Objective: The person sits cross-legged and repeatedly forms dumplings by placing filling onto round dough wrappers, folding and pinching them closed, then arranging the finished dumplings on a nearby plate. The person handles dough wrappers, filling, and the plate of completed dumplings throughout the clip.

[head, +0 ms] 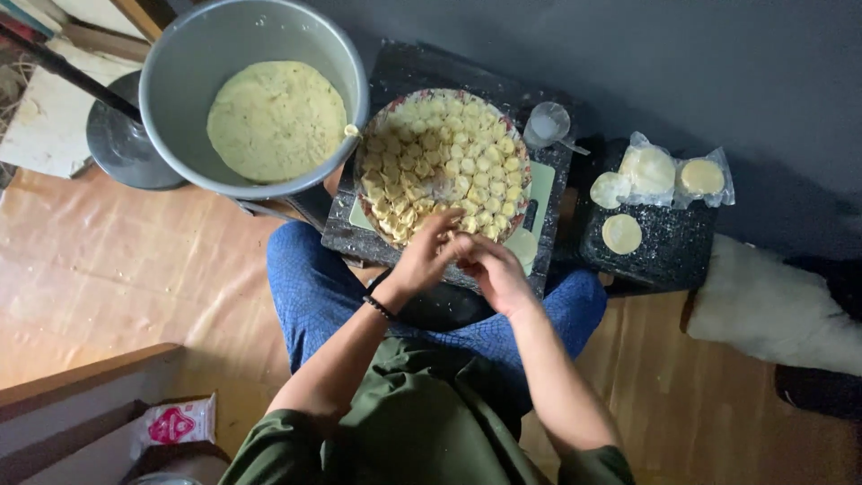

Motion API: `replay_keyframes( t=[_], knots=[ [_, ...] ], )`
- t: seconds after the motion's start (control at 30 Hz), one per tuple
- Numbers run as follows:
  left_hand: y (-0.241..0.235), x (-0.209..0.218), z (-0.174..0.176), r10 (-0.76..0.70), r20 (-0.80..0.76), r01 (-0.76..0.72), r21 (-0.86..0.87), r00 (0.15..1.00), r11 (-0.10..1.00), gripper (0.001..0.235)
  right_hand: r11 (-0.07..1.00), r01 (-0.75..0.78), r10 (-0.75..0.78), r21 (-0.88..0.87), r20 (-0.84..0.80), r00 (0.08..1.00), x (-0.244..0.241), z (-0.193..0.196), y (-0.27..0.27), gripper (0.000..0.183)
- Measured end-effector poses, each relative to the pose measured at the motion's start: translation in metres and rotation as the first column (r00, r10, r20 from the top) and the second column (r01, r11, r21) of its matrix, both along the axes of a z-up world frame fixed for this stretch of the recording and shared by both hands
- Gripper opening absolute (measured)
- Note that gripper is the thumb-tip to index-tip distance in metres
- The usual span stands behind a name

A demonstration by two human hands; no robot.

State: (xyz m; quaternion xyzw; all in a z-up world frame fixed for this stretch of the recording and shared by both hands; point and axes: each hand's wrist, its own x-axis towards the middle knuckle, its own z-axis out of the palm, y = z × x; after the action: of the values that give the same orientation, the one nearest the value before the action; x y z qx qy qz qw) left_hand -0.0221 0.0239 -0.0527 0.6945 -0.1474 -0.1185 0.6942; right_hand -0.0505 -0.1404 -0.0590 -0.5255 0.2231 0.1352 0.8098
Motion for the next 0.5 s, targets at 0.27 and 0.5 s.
replay_keyframes(
  t=[0.27, 0.5],
  knots=[
    [0.017, 0.009, -0.054, 0.350, -0.254, -0.328, 0.124, 0.902, 0.936, 0.043, 0.641, -0.228, 0.309, -0.733, -0.025, 0.951, 0.063, -0.021, -0.028, 0.034],
    [0.025, 0.005, -0.055, 0.264, -0.262, -0.267, 0.028, 0.928, 0.963, 0.047, 0.158, -0.115, 0.647, -0.981, 0.015, 0.763, 0.106, -0.051, 0.001, 0.032]
  ],
)
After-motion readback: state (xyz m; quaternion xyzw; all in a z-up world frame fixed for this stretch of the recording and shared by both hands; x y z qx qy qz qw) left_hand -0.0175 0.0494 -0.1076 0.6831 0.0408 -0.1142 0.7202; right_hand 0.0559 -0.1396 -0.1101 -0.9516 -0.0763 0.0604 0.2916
